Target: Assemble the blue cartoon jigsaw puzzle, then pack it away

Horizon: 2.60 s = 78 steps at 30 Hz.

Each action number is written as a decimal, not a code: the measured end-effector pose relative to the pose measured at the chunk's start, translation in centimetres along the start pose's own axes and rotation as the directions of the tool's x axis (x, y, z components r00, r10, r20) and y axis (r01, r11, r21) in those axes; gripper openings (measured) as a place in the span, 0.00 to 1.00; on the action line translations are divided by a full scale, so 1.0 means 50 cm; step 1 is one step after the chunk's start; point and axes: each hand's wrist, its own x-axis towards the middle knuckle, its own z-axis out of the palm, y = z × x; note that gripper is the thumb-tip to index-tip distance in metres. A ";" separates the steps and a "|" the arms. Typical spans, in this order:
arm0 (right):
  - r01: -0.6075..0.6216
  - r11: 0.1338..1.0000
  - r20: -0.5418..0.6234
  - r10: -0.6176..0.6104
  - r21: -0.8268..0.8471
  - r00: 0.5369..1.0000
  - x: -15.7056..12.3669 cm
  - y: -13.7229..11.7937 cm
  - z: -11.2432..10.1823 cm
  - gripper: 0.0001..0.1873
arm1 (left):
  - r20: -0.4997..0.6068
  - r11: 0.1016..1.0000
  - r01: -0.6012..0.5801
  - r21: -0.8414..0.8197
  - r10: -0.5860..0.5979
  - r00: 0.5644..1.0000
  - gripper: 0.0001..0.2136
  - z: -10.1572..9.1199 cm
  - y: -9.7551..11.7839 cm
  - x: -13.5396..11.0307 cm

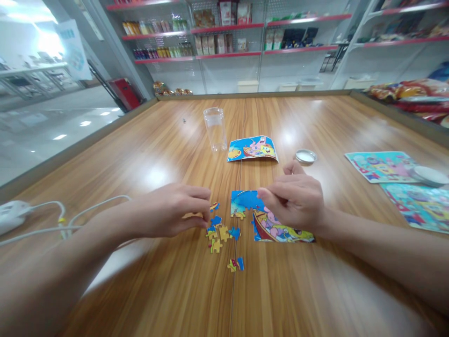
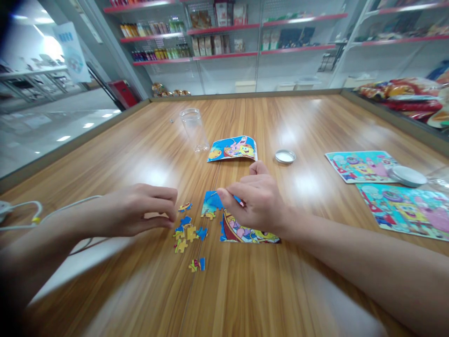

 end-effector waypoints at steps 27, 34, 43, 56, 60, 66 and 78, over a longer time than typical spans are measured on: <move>0.000 1.000 0.057 0.000 0.001 0.998 -0.002 0.004 0.011 0.21 | 0.139 0.978 -0.139 -0.156 0.161 0.977 0.06 0.043 0.032 0.026; -0.002 1.000 0.056 0.003 -0.017 0.998 -0.002 0.004 0.011 0.21 | 0.082 0.980 -0.183 -0.083 0.190 0.978 0.07 0.072 0.047 0.035; -0.007 1.000 0.058 0.008 -0.016 0.998 -0.006 0.007 0.013 0.21 | -0.038 0.990 -0.137 0.039 0.138 0.990 0.13 0.076 0.054 0.037; 0.011 1.000 0.049 -0.010 -0.013 0.999 -0.001 0.003 0.011 0.22 | 0.073 0.984 -0.167 0.066 0.162 0.984 0.07 0.067 0.052 0.035; 0.002 1.000 0.058 -0.001 -0.019 0.998 -0.002 0.002 0.011 0.21 | 0.053 0.987 -0.150 0.061 0.147 0.988 0.10 0.069 0.050 0.038; 0.002 1.000 0.057 -0.001 -0.016 0.998 -0.002 0.004 0.013 0.21 | 0.007 0.997 -0.075 0.021 0.075 0.997 0.12 0.064 0.048 0.034; 0.021 1.000 0.033 -0.021 -0.019 0.999 0.000 0.004 0.009 0.20 | 0.042 0.997 -0.076 -0.011 0.076 0.996 0.09 0.076 0.043 0.036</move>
